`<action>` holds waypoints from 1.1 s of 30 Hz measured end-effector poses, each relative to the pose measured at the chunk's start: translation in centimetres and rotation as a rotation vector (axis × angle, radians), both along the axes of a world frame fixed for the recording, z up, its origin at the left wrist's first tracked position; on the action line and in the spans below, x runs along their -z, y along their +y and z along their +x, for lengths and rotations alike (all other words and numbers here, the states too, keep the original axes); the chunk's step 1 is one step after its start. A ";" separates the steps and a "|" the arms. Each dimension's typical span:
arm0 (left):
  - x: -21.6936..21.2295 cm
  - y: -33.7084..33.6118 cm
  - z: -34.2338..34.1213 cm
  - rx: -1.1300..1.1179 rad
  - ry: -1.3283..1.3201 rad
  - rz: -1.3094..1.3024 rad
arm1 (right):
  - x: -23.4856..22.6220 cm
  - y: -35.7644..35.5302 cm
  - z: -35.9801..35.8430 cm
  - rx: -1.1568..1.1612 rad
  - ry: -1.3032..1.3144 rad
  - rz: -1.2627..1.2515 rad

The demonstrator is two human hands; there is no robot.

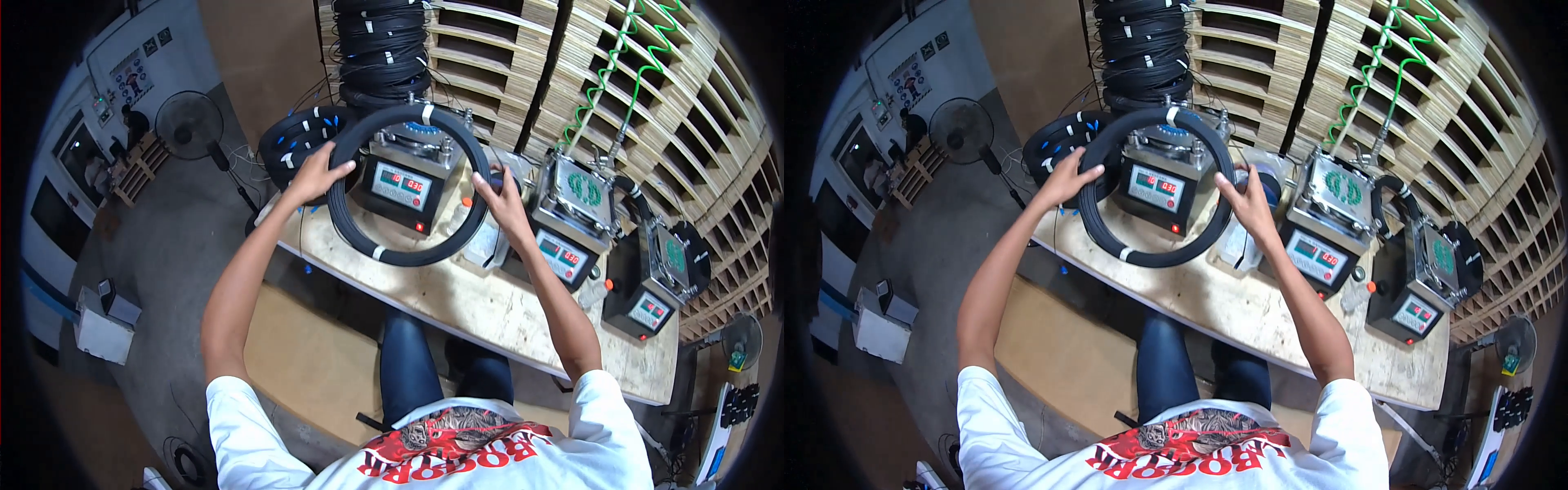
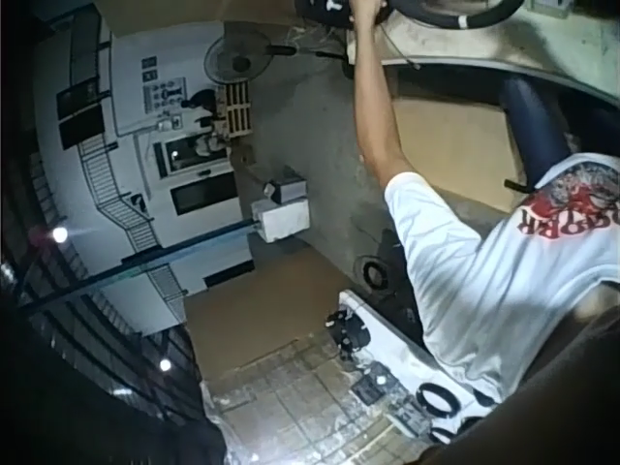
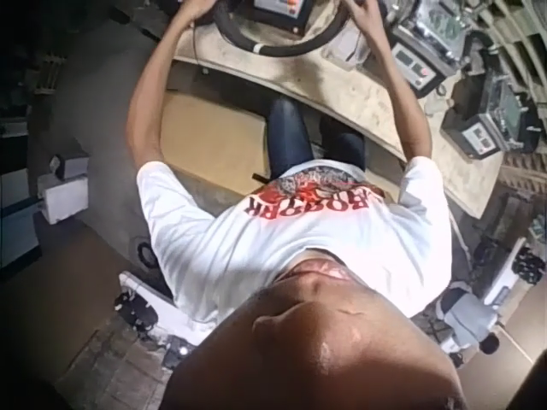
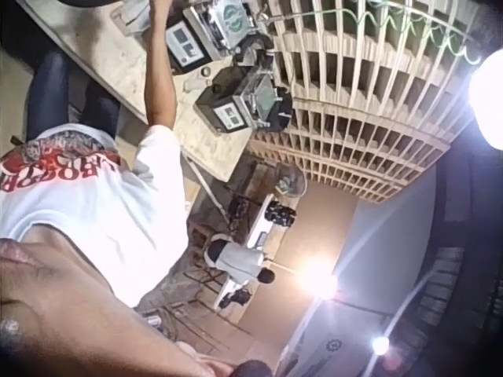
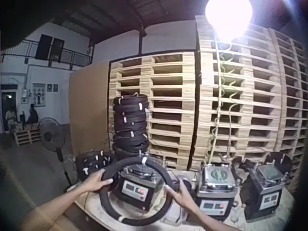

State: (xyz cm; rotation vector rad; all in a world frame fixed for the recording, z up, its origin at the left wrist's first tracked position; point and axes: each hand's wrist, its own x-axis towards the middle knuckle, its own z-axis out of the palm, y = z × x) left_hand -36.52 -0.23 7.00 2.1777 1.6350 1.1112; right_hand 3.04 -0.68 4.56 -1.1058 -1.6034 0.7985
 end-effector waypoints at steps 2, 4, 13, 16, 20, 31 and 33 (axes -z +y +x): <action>-1.2 3.7 -1.6 -0.026 0.036 -0.051 | -1.9 2.0 -2.0 -0.042 0.154 0.021; -1.4 8.0 -2.2 -0.038 0.015 -0.142 | -2.7 4.8 -2.3 -0.009 0.139 -0.004; 0.5 16.5 -3.3 0.021 -0.048 -0.359 | 0.1 11.7 -2.6 0.097 0.076 -0.118; 1.5 18.4 -4.7 0.148 -0.152 -0.462 | 1.6 13.0 -2.8 0.109 0.056 -0.057; 2.0 19.8 -4.3 0.191 -0.044 -0.552 | 2.4 12.9 -1.4 0.114 -0.017 -0.253; 2.6 17.0 -4.1 0.282 0.027 -0.441 | 1.5 7.1 -4.9 0.248 0.079 -0.364; 3.3 16.3 -4.1 0.238 0.073 -0.375 | 3.0 6.8 -5.0 0.325 0.014 -0.307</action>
